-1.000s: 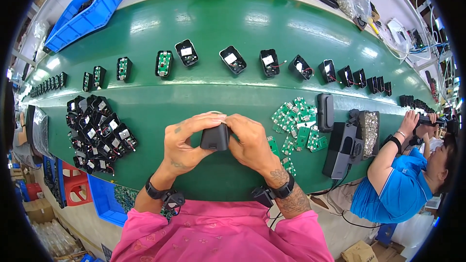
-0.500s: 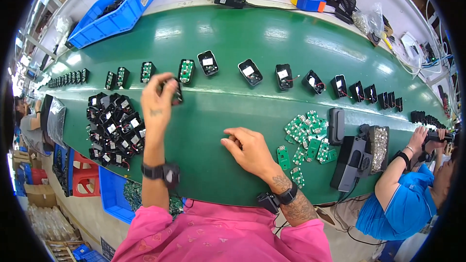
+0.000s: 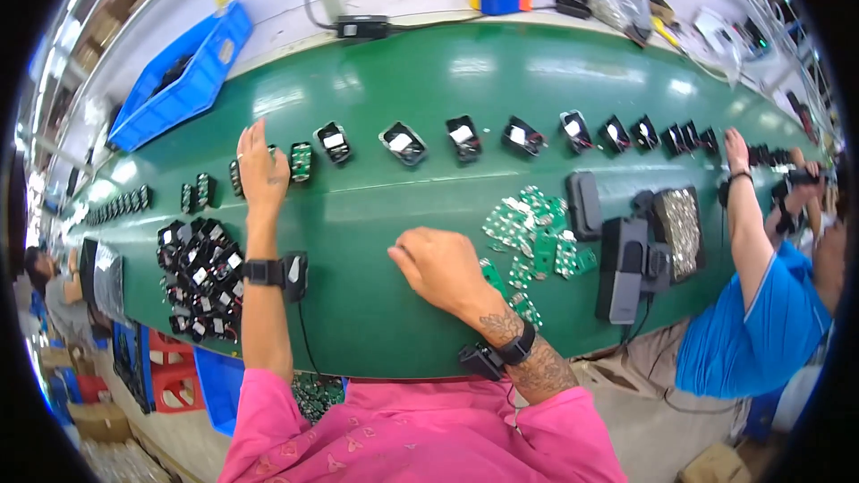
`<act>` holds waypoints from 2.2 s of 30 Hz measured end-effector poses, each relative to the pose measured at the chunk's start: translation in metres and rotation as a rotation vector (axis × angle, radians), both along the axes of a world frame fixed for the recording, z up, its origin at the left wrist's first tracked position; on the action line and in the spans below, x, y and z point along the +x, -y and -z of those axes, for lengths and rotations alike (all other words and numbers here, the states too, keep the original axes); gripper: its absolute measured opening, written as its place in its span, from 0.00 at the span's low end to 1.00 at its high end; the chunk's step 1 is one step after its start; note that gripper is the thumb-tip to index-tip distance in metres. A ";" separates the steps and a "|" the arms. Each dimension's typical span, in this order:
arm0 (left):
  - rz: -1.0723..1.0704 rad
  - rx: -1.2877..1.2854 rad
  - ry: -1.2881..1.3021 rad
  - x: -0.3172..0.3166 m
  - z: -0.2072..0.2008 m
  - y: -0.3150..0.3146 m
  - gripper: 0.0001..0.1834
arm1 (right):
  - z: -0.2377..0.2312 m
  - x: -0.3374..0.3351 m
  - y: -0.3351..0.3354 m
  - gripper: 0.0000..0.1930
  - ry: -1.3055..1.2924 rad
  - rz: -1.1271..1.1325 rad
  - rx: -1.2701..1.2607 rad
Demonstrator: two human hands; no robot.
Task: The person assembles electronic devices by fitting a circuit board into a plastic housing and pressing them together. The person then places the assembled device onto the green conveyor belt and repeats the process.
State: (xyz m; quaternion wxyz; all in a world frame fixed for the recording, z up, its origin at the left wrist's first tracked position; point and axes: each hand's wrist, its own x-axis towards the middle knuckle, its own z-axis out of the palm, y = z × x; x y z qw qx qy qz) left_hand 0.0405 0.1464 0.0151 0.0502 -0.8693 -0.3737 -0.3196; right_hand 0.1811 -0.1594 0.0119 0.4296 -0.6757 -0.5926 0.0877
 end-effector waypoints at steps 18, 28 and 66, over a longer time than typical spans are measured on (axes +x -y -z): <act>-0.007 -0.112 -0.224 0.069 0.006 0.067 0.41 | -0.035 0.057 0.035 0.32 0.204 0.383 -0.381; 0.579 -0.908 0.530 0.046 -0.029 0.107 0.19 | -0.037 0.066 0.029 0.32 -1.054 0.087 0.181; 0.635 -1.991 0.820 0.012 -0.016 0.181 0.35 | -0.021 0.012 0.003 0.41 -1.289 -0.267 0.162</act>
